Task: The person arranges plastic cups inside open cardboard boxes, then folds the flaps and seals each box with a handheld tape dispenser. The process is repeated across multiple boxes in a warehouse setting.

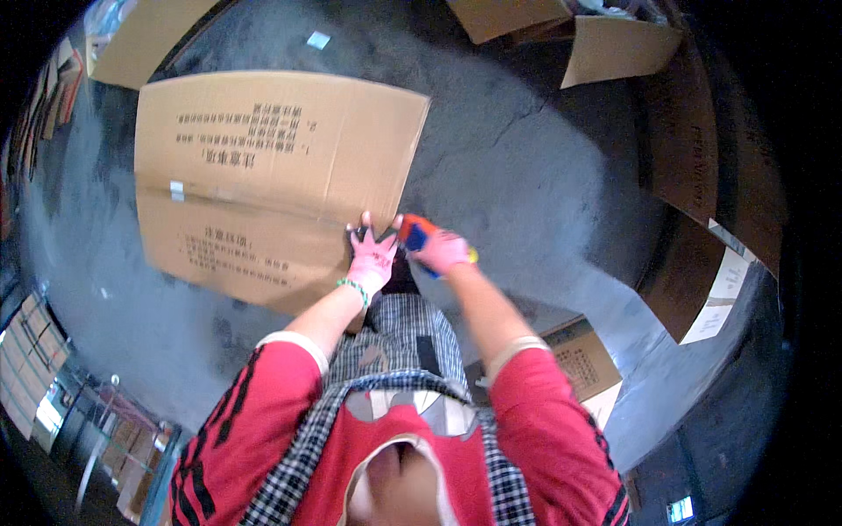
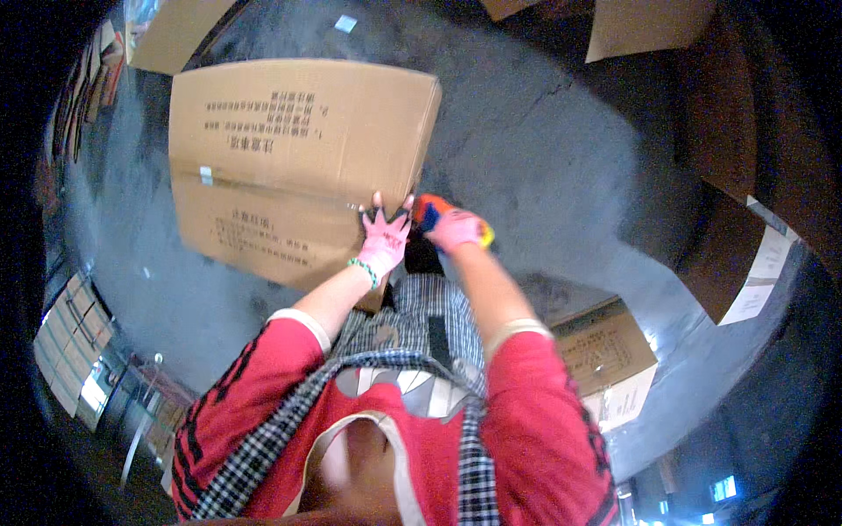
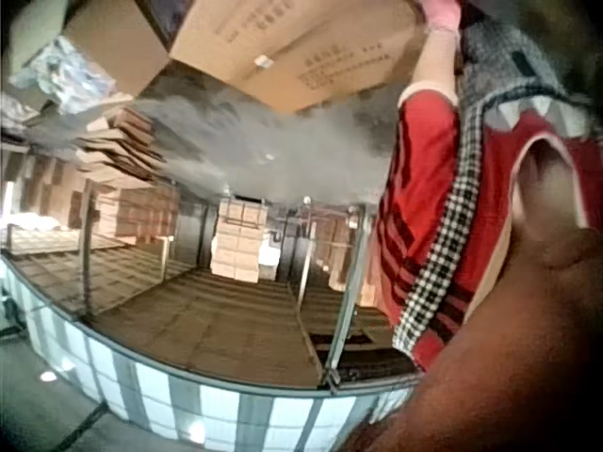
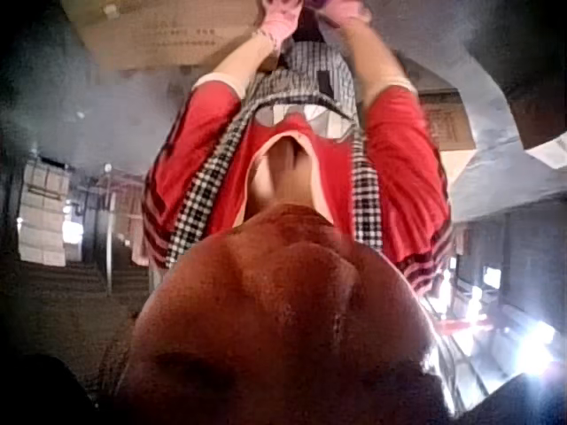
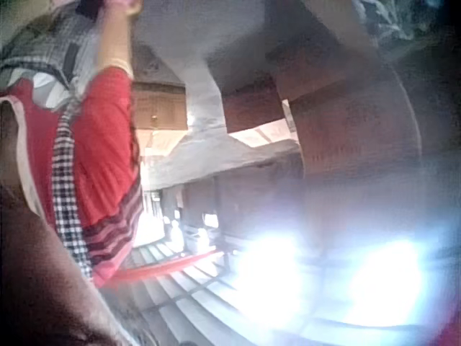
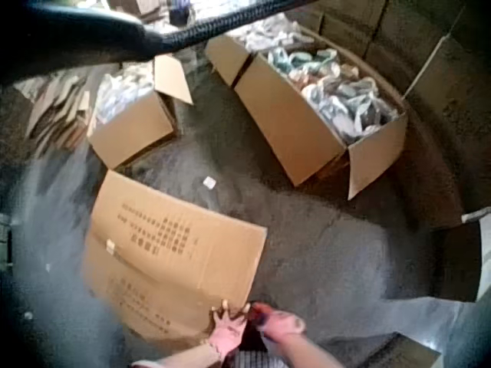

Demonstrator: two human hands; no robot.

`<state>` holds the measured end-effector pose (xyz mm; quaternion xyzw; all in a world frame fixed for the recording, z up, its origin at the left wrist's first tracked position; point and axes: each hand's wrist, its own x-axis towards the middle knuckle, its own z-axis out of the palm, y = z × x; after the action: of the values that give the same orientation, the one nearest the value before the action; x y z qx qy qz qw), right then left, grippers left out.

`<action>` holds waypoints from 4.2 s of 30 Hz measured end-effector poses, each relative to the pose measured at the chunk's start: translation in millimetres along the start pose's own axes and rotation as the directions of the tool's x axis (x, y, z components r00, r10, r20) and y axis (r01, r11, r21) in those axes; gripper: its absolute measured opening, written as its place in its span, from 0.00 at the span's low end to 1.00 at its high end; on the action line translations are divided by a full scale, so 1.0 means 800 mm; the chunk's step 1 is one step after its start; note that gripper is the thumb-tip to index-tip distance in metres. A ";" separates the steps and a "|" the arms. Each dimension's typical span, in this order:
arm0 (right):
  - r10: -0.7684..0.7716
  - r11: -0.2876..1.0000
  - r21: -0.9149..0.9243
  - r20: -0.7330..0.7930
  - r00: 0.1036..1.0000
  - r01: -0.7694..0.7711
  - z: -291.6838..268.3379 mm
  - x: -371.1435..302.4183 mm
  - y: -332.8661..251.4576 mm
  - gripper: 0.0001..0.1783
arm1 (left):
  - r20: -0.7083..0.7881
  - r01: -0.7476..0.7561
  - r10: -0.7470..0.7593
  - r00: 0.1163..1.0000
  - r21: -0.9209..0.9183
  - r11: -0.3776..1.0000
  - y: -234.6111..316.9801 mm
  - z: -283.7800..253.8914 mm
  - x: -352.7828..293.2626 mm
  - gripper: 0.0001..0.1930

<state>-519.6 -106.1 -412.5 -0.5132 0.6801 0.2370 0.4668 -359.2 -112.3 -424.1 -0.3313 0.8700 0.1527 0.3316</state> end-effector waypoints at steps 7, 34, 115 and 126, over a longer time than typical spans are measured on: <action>-0.039 0.999 -0.023 -0.040 0.998 0.038 0.046 0.022 -0.006 0.25 | -0.052 0.015 -0.026 0.998 -0.191 0.982 -0.005 0.002 -0.001 0.20; 0.573 0.131 0.991 -0.084 0.815 0.010 -0.105 -0.321 0.396 0.25 | -0.056 0.073 -0.093 0.994 -0.285 0.956 -0.079 -0.258 -0.076 0.19; 0.574 -0.741 0.656 0.504 0.645 0.147 0.011 -0.209 0.073 0.18 | 0.089 -0.626 0.651 0.753 -0.205 0.752 0.139 -0.338 0.238 0.22; 0.590 -0.805 0.427 0.497 0.636 0.412 0.041 -0.213 0.115 0.32 | -0.155 0.783 0.768 0.622 0.110 -0.612 0.183 -0.174 0.291 0.21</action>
<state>-585.4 34.4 -292.1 0.4983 0.6017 -0.5691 0.2565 -655.5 -183.2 -473.1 0.1633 0.3379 -0.9258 -0.0443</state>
